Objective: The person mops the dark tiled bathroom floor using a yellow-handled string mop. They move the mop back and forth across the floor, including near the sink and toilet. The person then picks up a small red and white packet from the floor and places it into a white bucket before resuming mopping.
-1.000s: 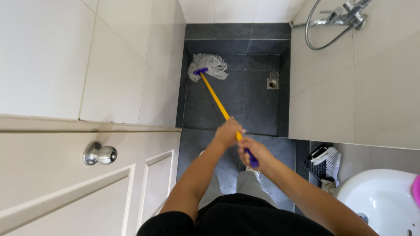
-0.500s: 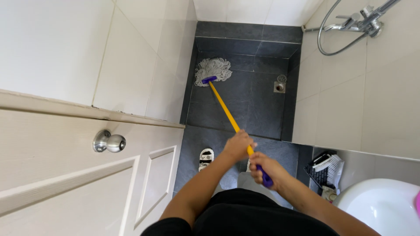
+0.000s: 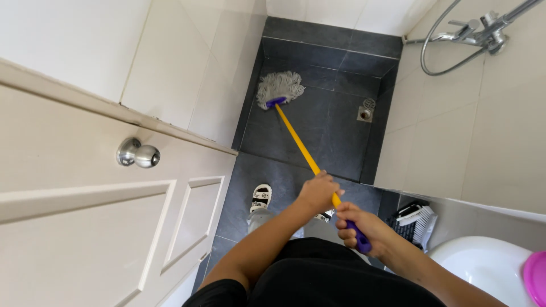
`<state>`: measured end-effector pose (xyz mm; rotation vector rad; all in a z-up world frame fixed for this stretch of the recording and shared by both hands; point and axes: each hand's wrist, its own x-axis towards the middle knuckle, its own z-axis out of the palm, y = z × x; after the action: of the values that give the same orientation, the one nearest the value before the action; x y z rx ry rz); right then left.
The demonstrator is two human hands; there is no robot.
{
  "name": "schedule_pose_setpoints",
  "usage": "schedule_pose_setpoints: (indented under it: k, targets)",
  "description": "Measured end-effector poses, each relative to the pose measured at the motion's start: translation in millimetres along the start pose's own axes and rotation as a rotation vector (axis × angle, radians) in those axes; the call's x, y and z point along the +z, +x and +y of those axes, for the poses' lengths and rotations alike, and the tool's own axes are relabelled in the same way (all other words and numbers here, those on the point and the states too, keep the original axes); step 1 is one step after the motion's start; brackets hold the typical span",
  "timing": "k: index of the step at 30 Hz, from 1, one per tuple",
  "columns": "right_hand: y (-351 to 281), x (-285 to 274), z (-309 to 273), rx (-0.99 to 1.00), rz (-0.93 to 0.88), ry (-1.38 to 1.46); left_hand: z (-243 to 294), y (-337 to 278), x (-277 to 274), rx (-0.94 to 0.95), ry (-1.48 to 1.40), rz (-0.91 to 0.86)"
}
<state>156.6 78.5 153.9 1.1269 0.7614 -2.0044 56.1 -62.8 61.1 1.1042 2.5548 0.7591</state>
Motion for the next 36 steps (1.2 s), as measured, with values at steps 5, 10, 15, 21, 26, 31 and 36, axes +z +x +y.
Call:
schedule_pose_setpoints:
  k: [5,10,15,21,26,31,36]
  targets:
    - [18.8,-20.1,-20.4,-0.019,-0.046,-0.077,-2.3,13.5,-1.5,-0.024,-0.039,0.012]
    - [62.4,-33.4,-57.2,-0.123,-0.090,-0.142,-43.1,56.0,12.4,-0.038,0.040,-0.018]
    - [-27.5,12.6,-72.5,-0.426,-0.072,-0.079,-63.3,74.0,-1.5,0.104,-0.267,0.116]
    - [-35.6,30.2,-60.4,-1.603,0.409,-0.983,-56.9,138.8,17.3,-0.168,-0.259,0.389]
    - [-14.6,30.6,-107.7,-1.714,0.282,-0.801,-64.2,160.7,-1.7,-0.067,-0.260,0.438]
    - [-23.4,23.0,-149.0,-1.690,-0.197,-0.798,-26.7,152.9,-48.8,-0.243,-0.079,0.313]
    - [-68.4,4.6,-173.2,-1.482,-0.356,-0.815,15.8,143.5,-53.2,-0.365,-0.106,0.360]
